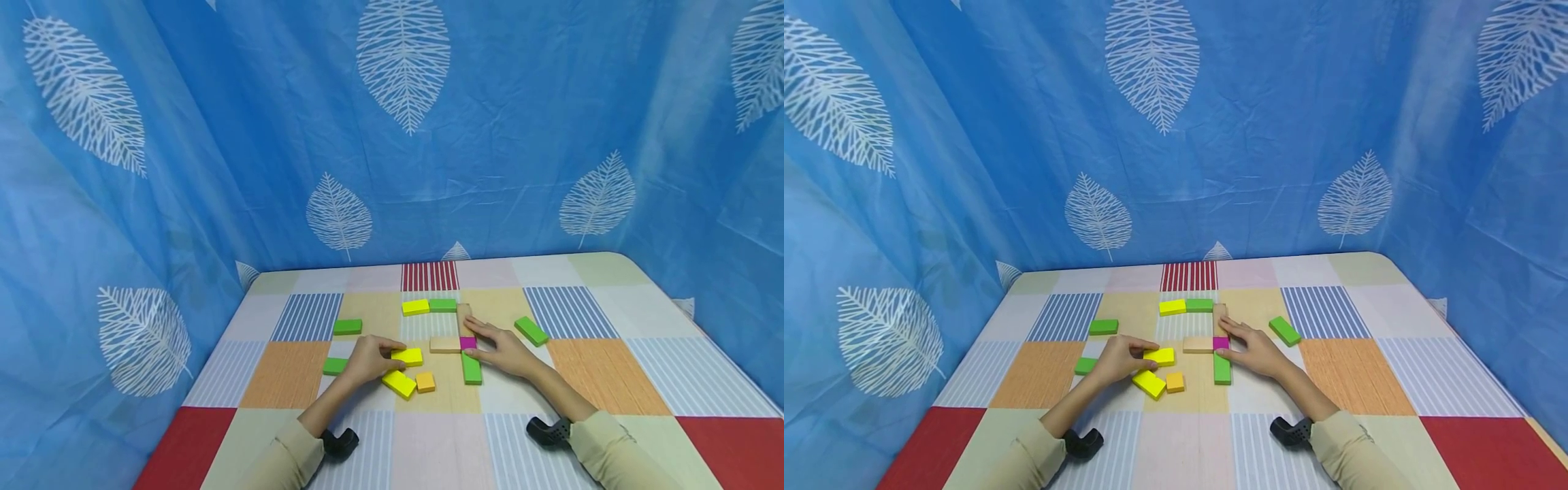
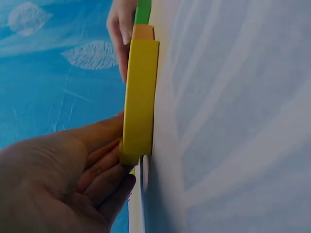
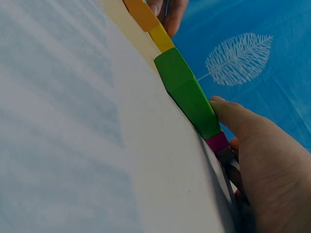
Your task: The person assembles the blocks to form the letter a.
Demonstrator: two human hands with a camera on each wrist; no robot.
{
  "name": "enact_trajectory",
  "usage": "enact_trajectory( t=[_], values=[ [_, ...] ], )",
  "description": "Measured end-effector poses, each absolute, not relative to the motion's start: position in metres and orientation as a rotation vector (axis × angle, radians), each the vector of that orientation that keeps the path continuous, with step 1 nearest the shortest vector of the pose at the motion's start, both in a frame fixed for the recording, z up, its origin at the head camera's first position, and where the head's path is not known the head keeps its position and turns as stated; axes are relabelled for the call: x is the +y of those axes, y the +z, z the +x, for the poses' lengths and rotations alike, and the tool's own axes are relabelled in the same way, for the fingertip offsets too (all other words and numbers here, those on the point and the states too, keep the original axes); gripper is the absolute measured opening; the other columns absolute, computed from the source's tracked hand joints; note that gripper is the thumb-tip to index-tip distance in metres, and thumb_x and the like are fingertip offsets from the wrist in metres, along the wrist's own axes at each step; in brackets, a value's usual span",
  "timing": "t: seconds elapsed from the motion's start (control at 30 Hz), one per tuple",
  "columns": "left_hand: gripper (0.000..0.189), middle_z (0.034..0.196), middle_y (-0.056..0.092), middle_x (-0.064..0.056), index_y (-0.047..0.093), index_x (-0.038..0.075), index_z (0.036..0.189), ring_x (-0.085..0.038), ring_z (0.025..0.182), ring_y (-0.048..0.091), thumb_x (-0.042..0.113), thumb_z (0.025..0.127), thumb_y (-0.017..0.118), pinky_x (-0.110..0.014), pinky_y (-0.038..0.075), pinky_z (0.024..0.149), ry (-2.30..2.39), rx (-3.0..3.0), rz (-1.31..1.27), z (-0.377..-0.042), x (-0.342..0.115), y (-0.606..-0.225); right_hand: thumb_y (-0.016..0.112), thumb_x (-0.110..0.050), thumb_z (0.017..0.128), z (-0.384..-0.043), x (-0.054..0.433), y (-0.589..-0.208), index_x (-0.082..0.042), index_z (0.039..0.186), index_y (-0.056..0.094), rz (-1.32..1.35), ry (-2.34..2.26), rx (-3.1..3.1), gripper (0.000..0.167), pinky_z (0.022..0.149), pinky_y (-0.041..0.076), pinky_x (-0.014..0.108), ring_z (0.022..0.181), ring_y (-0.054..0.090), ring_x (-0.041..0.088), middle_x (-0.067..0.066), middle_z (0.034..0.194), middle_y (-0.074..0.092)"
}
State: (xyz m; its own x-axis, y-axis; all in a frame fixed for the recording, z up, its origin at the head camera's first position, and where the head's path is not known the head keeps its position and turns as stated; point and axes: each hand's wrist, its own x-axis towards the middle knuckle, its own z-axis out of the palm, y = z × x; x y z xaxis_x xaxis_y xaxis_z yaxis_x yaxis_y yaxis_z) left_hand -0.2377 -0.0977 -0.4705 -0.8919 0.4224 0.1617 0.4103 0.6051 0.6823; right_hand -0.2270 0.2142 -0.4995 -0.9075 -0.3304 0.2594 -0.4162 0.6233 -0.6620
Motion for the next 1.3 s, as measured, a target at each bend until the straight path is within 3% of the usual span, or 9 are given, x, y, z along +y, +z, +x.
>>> enact_trajectory(
  t=[0.23,0.63,1.3],
  values=[
    [0.028,0.100,0.069,-0.001,0.072,0.010,0.101,-0.019,0.099,0.062,0.018,0.075,0.077,-0.030,0.052,0.081,1.230,2.864,0.715,-0.243,-0.087,-0.469,0.066,-0.045,0.082,-0.229,0.215,-0.501,-0.014,0.138,0.045,0.632,1.146,-2.726,0.067,0.104,0.026,0.055,0.129,0.030,0.041,0.007,0.144,0.037],
    [0.029,0.099,0.069,0.000,0.072,0.012,0.102,-0.015,0.091,0.062,0.020,0.074,0.078,-0.027,0.052,0.076,1.208,2.885,0.701,-0.253,-0.080,-0.479,0.065,-0.047,0.082,-0.228,0.211,-0.500,-0.014,0.138,0.045,0.626,1.154,-2.741,0.068,0.103,0.026,0.055,0.129,0.030,0.041,0.007,0.143,0.037],
    [0.031,0.101,0.069,-0.001,0.072,0.011,0.104,-0.017,0.096,0.062,0.020,0.075,0.077,-0.028,0.052,0.079,1.211,2.882,0.741,-0.253,-0.079,-0.481,0.065,-0.048,0.081,-0.230,0.213,-0.502,-0.015,0.138,0.044,0.601,1.150,-2.747,0.070,0.103,0.026,0.055,0.130,0.029,0.040,0.005,0.144,0.036]
  ],
)
